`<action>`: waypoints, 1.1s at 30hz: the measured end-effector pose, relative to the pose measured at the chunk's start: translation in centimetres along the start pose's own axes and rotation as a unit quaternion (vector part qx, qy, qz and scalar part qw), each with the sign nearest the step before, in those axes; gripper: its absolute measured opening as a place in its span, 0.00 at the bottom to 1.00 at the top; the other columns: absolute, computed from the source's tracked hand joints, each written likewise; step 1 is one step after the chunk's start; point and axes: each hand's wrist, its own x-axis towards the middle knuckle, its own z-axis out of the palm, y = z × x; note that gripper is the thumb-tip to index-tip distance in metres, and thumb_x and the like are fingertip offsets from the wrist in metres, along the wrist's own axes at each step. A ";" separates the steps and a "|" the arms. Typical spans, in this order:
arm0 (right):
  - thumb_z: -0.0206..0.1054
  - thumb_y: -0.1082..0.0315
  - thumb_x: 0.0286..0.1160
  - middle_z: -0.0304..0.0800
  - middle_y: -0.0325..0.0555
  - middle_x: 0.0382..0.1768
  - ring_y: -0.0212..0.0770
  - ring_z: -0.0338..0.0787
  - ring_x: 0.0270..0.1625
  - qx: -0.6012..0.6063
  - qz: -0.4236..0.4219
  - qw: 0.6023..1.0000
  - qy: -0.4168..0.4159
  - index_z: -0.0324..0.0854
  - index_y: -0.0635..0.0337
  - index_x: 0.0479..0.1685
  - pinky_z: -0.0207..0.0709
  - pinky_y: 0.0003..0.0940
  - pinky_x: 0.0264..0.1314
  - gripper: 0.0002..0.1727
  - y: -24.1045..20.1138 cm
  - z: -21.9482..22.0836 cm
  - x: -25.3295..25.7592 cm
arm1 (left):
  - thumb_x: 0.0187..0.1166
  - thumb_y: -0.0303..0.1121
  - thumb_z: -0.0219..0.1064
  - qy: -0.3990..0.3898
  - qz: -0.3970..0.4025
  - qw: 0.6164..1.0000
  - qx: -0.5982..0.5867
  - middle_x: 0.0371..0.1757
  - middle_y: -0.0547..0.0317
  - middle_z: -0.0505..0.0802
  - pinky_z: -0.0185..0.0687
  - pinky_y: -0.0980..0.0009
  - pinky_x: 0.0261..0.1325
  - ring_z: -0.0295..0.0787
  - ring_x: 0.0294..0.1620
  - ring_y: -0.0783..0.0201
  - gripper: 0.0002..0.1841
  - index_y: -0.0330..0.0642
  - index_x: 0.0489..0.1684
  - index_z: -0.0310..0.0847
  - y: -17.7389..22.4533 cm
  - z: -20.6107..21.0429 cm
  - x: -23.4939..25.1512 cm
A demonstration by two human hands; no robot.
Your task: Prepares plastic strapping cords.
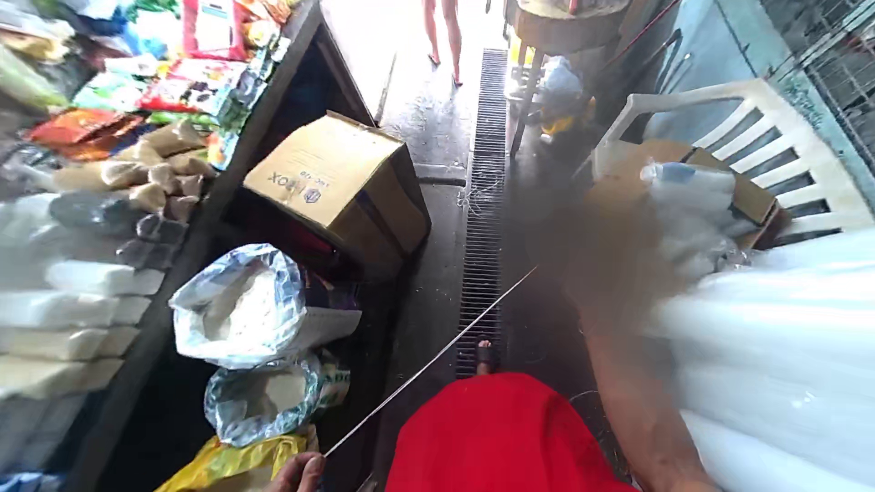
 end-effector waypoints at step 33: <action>0.47 0.64 0.90 0.86 0.34 0.34 0.32 0.86 0.34 0.084 -0.027 0.990 0.111 0.78 0.48 0.38 0.86 0.31 0.43 0.14 -16.1 7.4 53.7 | 0.84 0.36 0.60 -0.166 0.114 0.974 0.101 0.31 0.59 0.88 0.81 0.66 0.39 0.82 0.29 0.71 0.13 0.35 0.44 0.86 38.7 27.6 67.1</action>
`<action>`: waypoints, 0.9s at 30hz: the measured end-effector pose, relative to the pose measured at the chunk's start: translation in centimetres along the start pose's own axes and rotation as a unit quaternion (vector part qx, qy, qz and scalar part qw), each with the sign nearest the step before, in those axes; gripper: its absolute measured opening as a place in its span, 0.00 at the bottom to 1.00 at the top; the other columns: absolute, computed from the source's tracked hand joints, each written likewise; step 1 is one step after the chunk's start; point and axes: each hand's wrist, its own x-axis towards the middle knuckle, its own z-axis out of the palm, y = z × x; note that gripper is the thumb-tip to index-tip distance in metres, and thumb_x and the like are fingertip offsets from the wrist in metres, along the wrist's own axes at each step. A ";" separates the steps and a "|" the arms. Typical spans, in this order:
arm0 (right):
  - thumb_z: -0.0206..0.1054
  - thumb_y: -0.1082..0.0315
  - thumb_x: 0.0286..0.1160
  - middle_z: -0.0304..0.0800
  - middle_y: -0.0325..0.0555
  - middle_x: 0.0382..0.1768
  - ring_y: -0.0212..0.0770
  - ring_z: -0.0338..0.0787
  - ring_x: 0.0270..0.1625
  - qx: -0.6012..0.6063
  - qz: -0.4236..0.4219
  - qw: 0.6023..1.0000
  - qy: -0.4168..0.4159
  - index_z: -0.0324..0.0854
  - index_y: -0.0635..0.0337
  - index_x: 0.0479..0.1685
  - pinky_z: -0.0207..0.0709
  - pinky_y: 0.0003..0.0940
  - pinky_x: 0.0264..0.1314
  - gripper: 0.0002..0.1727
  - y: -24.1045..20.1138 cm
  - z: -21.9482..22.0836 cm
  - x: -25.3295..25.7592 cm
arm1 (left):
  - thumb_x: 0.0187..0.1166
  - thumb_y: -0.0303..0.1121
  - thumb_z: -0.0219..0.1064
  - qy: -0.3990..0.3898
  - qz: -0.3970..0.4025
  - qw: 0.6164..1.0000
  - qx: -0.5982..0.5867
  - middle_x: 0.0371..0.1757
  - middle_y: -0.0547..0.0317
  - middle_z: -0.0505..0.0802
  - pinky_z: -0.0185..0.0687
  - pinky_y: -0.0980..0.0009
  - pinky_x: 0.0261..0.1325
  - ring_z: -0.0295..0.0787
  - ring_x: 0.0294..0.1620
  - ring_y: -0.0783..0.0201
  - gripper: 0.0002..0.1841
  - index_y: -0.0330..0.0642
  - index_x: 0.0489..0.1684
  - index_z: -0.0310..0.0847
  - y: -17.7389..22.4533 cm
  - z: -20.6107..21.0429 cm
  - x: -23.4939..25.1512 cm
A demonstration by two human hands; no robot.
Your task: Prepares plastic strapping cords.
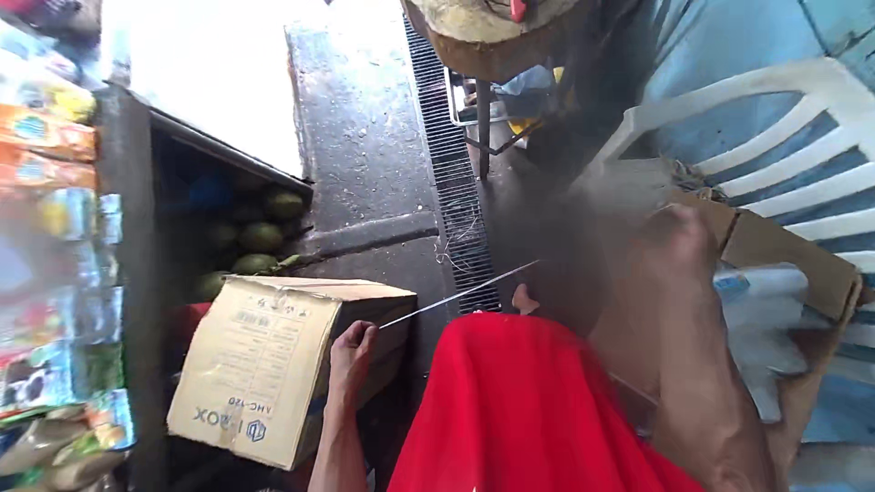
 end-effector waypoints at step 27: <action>0.39 0.61 0.90 0.85 0.32 0.47 0.28 0.87 0.42 -0.082 -0.162 0.917 -0.354 0.79 0.42 0.35 0.84 0.24 0.45 0.20 -13.0 24.8 0.7 | 0.83 0.42 0.61 -0.150 0.112 0.967 -0.171 0.68 0.45 0.88 0.85 0.55 0.65 0.89 0.62 0.56 0.24 0.36 0.73 0.79 7.4 5.6 19.1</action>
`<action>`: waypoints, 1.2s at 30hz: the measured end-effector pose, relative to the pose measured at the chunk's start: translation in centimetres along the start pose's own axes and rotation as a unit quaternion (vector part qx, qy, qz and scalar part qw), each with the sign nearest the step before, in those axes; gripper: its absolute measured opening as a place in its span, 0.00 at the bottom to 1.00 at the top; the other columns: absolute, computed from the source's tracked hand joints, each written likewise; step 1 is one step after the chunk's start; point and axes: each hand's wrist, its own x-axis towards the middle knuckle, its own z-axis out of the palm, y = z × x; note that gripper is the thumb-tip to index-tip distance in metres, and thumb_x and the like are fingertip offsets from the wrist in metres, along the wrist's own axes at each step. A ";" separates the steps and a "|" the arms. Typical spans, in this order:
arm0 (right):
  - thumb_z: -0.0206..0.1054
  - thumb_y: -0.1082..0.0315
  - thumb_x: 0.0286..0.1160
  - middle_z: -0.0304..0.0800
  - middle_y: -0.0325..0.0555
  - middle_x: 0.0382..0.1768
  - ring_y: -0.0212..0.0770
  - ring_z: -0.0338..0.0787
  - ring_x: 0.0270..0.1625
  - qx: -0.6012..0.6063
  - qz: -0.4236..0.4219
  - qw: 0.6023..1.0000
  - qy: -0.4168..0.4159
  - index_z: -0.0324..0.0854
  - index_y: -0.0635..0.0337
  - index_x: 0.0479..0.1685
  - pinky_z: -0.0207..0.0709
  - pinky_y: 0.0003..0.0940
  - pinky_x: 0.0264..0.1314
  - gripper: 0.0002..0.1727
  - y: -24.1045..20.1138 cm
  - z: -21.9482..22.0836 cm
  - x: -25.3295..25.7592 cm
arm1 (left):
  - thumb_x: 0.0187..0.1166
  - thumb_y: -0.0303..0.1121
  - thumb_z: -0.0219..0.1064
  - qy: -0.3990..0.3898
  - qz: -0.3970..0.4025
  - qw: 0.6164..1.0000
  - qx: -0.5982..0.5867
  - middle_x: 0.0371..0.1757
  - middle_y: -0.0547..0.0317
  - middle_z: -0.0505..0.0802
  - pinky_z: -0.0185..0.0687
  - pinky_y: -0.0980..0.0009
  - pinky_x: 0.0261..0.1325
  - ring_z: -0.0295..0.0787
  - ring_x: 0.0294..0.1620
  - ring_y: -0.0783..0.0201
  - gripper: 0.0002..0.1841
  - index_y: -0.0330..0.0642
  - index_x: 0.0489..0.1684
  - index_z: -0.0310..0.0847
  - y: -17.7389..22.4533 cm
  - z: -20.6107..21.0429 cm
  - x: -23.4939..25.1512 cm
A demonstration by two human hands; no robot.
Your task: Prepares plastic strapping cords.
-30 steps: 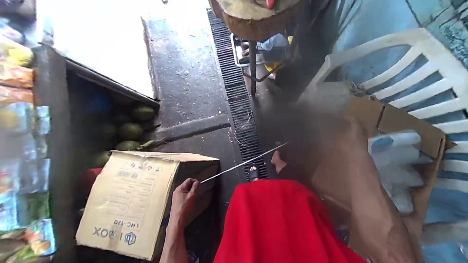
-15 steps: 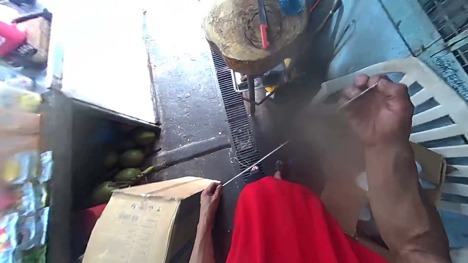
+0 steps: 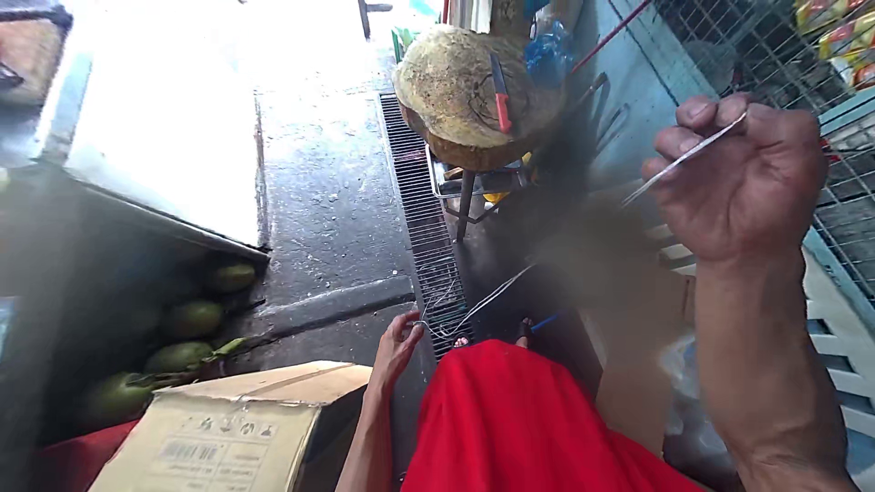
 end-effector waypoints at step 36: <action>0.48 0.67 0.93 0.84 0.42 0.48 0.37 0.89 0.53 -0.040 -0.030 0.998 0.048 0.77 0.56 0.48 0.87 0.32 0.56 0.11 -5.4 8.1 -2.6 | 0.87 0.31 0.61 0.034 0.469 0.861 -0.195 0.40 0.56 0.94 0.91 0.68 0.44 0.92 0.39 0.67 0.10 0.34 0.43 0.86 29.6 8.5 5.6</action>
